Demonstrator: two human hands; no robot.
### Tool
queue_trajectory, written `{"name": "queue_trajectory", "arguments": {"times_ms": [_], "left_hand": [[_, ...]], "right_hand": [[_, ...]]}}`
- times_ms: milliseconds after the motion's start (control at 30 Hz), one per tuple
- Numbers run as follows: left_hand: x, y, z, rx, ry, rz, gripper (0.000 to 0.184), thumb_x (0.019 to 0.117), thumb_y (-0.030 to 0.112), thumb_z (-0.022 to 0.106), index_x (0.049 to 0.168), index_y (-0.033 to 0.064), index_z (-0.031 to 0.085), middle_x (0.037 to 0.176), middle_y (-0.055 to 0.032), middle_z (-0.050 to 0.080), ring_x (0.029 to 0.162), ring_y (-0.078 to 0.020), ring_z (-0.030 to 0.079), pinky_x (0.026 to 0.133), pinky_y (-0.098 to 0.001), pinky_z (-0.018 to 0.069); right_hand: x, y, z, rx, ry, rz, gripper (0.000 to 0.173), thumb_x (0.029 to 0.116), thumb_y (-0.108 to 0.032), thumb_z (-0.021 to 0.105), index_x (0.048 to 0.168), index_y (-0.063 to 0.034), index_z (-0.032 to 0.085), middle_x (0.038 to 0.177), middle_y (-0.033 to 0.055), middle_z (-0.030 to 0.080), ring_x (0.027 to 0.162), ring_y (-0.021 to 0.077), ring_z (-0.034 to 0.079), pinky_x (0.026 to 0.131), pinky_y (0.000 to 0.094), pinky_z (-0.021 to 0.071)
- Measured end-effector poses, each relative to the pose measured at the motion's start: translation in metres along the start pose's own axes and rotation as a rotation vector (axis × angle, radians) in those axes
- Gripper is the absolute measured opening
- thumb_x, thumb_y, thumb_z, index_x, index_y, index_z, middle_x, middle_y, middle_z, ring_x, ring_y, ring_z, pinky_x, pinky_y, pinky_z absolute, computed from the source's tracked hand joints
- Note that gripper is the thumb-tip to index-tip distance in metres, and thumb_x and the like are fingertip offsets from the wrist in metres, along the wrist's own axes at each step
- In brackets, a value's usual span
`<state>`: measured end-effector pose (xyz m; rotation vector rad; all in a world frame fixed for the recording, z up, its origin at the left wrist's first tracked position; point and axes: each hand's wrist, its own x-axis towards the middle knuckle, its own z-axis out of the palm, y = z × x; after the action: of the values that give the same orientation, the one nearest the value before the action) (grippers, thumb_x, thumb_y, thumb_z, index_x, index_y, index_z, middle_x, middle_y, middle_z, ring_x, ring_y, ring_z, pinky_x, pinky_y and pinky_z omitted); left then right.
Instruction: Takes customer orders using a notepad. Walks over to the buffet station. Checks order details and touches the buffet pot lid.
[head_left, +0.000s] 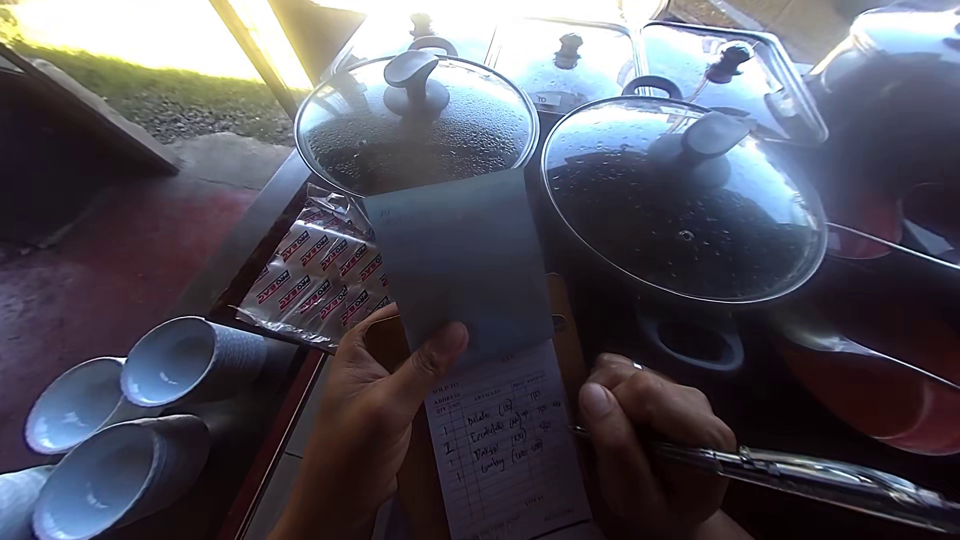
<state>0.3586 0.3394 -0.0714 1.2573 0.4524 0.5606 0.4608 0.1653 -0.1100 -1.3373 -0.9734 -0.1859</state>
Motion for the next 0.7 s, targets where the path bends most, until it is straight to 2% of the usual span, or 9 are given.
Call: {"name": "queue_trajectory", "arguments": {"times_ms": [267,700], "left_hand": [[0.0027,-0.0006,0.0002,0.012,-0.019,0.013,0.021,0.0921,0.022,0.074,0.111,0.0141,0.073,0.096,-0.0067,0.075,0.084,-0.0124,0.075,0.076,-0.0274,0.0638],[0.0058,0.0015,0.0024,0.04,0.012,0.009,0.02,0.0911,0.021,0.075,0.11,0.0147,0.074,0.095,-0.0056,0.075,0.084,-0.0118,0.074,0.076,-0.0269,0.0637]], "right_hand": [[-0.0001,0.0033,0.0018,-0.097,0.003,-0.039,0.031,0.0986,-0.009,0.057,0.07,-0.0104,0.046,0.06,-0.0002,0.048,0.058,0.0044,0.052,0.057,0.0168,0.043],[0.0031,0.0061,0.001,-0.078,-0.013,-0.032,0.028,0.098,-0.006,0.057,0.072,-0.0094,0.047,0.06,-0.0002,0.048,0.058,0.0036,0.051,0.057,0.016,0.0441]]}}
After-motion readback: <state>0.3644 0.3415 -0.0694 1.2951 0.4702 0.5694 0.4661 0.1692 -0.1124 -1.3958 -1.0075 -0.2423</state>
